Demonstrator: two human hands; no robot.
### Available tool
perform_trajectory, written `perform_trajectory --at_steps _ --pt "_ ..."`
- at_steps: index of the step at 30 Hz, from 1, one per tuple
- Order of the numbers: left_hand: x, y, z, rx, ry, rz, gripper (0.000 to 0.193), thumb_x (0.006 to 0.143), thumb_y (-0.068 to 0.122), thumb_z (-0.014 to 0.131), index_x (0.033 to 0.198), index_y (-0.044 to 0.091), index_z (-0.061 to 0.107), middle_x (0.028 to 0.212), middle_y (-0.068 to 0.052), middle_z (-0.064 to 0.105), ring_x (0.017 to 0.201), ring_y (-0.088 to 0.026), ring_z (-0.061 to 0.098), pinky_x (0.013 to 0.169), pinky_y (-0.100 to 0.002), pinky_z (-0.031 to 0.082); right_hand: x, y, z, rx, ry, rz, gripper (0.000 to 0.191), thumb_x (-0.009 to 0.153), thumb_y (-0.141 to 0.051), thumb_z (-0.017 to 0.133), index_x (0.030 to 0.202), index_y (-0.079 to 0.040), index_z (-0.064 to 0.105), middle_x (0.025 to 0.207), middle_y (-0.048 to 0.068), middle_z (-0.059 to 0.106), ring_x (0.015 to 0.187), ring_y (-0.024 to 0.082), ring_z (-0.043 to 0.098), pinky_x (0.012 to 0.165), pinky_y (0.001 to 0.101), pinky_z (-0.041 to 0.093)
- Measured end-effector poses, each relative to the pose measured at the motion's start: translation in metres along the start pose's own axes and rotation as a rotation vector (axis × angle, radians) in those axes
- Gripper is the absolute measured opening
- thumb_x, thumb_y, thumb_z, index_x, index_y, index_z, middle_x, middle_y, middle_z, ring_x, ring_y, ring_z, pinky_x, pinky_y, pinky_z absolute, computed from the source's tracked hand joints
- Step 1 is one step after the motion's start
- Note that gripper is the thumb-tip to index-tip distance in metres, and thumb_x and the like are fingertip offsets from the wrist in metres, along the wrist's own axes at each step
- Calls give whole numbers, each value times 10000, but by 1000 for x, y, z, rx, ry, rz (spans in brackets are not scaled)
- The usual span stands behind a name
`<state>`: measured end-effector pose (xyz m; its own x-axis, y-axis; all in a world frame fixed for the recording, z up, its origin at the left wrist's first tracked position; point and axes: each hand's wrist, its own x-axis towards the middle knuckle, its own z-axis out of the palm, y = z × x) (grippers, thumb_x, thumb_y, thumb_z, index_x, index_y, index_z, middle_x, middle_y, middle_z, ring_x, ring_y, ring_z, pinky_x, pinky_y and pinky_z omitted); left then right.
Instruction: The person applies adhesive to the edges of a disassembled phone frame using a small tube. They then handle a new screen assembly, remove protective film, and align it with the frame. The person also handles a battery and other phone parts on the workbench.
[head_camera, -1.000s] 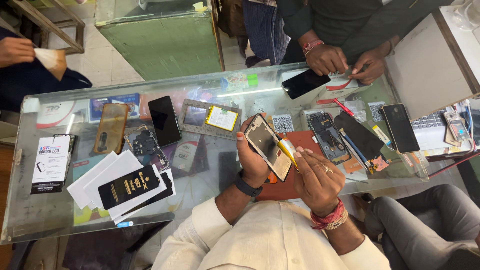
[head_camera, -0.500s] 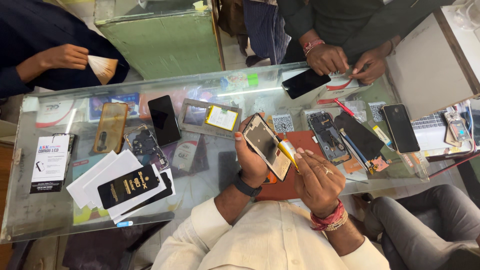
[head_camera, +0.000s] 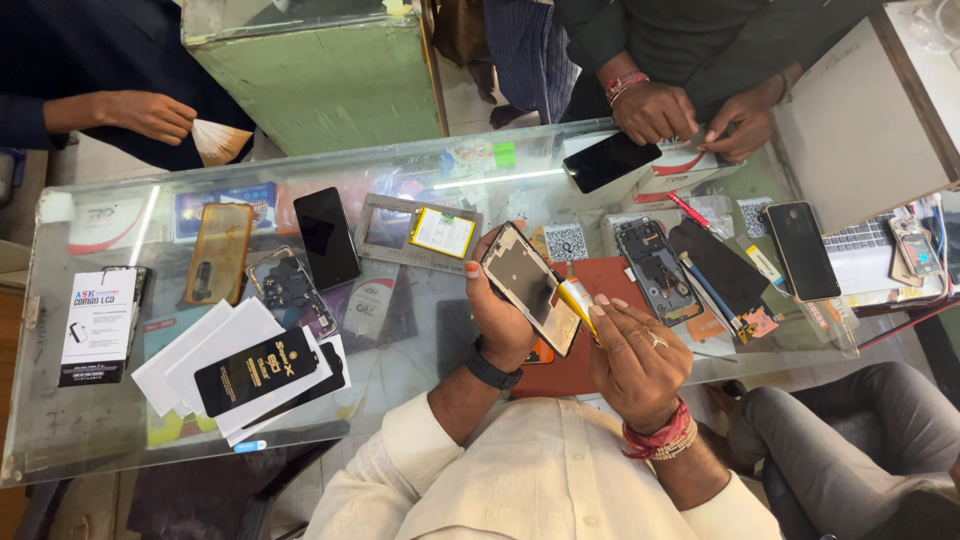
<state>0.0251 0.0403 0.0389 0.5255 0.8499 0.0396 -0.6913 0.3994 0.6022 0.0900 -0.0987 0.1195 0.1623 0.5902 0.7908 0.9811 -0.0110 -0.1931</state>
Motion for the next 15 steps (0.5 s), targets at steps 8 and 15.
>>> perform_trajectory --at_steps 8,15 --pt "-1 3 -1 8 -48 16 813 1005 732 402 1380 22 536 999 -137 625 820 -215 643 665 -356 560 -2 0 0 1 2 -3 234 806 140 719 1034 85 716 999 214 757 957 310 771 908 403 635" --pt "3 0 -2 0 5 48 802 981 712 412 1338 5 541 1118 -120 609 953 -211 645 793 -367 571 -2 0 0 4 -6 0 242 796 154 711 1028 88 720 992 207 759 962 311 775 908 405 637"
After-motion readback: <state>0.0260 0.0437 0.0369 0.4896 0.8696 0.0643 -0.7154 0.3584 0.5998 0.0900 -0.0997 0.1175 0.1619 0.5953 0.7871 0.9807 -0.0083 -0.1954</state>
